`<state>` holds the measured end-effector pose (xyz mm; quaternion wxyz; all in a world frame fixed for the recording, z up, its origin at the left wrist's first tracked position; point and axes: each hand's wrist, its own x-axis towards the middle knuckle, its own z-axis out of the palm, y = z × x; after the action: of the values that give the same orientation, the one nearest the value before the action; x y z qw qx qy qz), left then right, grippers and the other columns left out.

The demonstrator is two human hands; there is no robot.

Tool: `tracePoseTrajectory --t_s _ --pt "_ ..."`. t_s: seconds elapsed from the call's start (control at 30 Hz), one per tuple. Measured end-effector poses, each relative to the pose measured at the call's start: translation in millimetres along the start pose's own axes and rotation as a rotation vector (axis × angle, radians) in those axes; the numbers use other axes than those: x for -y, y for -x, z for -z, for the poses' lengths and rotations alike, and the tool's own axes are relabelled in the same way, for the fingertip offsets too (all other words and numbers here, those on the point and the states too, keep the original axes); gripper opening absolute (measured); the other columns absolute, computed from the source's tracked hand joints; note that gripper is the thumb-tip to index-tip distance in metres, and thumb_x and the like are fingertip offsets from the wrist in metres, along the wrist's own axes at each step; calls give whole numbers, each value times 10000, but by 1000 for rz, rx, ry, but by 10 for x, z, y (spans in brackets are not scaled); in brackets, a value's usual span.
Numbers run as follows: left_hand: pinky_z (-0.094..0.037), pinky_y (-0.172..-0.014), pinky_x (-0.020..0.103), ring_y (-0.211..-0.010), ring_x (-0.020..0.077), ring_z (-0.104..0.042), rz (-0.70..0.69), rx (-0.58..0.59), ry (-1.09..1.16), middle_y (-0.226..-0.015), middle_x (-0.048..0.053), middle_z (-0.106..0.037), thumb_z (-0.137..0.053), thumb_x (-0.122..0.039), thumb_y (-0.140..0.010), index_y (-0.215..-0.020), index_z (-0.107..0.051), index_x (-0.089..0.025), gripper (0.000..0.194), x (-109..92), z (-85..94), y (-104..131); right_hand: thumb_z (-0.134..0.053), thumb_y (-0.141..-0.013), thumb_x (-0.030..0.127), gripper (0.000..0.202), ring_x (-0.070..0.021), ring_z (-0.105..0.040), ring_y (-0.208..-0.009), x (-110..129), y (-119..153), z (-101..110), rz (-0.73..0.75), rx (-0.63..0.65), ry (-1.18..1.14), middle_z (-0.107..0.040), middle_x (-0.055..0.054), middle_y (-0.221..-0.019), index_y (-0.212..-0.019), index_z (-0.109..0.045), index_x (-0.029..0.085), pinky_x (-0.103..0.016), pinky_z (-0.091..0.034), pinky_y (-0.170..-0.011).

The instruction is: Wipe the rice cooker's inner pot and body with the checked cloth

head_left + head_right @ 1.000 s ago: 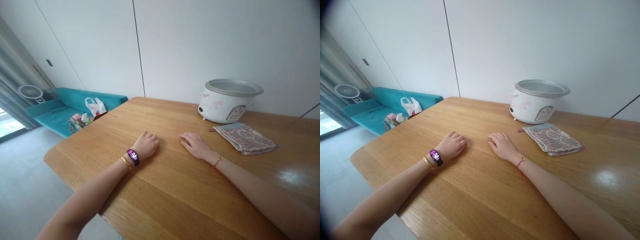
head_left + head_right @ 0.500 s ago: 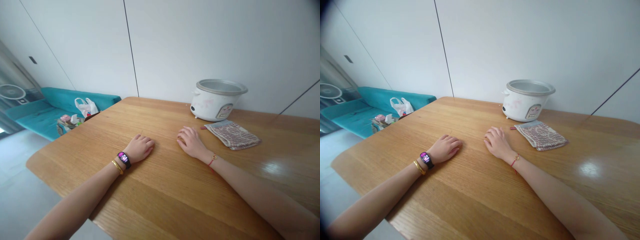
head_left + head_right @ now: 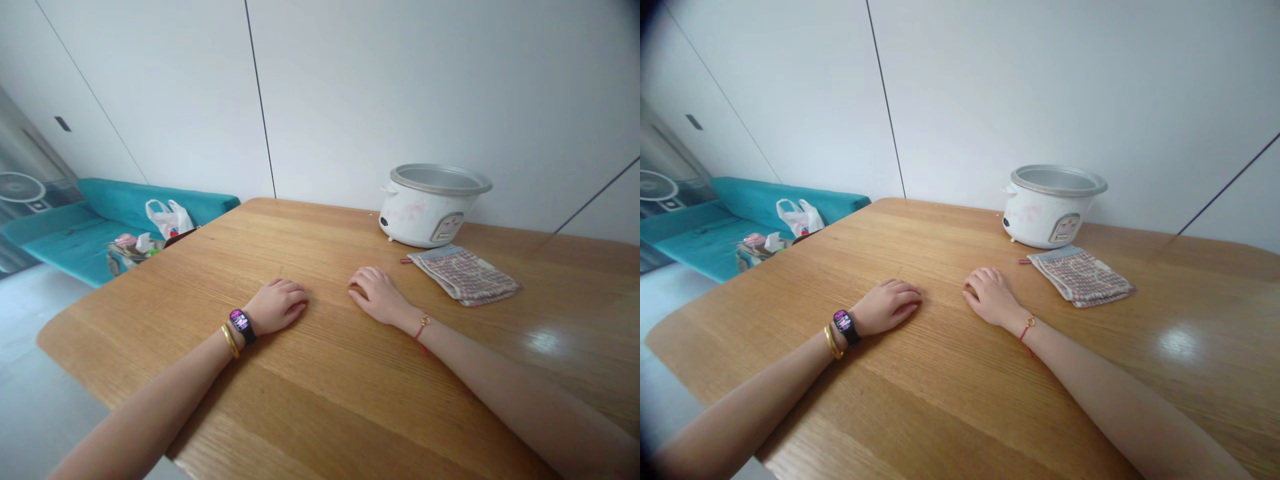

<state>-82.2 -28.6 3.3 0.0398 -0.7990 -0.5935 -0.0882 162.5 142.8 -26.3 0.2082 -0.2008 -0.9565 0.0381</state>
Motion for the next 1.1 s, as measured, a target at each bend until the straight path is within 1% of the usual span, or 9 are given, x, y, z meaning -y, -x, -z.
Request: tracePoseTrajectory --t_s 0.37,1.1 --pt "-449 -938 364 -1038 200 -623 19 14 42 -1137 55 -685 -446 -310 -986 -1112 -666 -235 264 23 0 12 -572 -940 270 145 -251 -533 -1043 -13 2 -19 11 -8 2 -621 -88 -1058 -1037 -650 195 -406 -400 -976" --pt "-482 -929 356 -1052 198 -611 13 -15 104 -1145 64 -678 -457 -290 -977 -1110 -668 -232 256 46 -14 3 -567 -951 274 168 -234 -561 -1036 -5 -3 -1 -6 11 -21 -630 -80 -1057 -1073 -647 192 -397 -407 -977"
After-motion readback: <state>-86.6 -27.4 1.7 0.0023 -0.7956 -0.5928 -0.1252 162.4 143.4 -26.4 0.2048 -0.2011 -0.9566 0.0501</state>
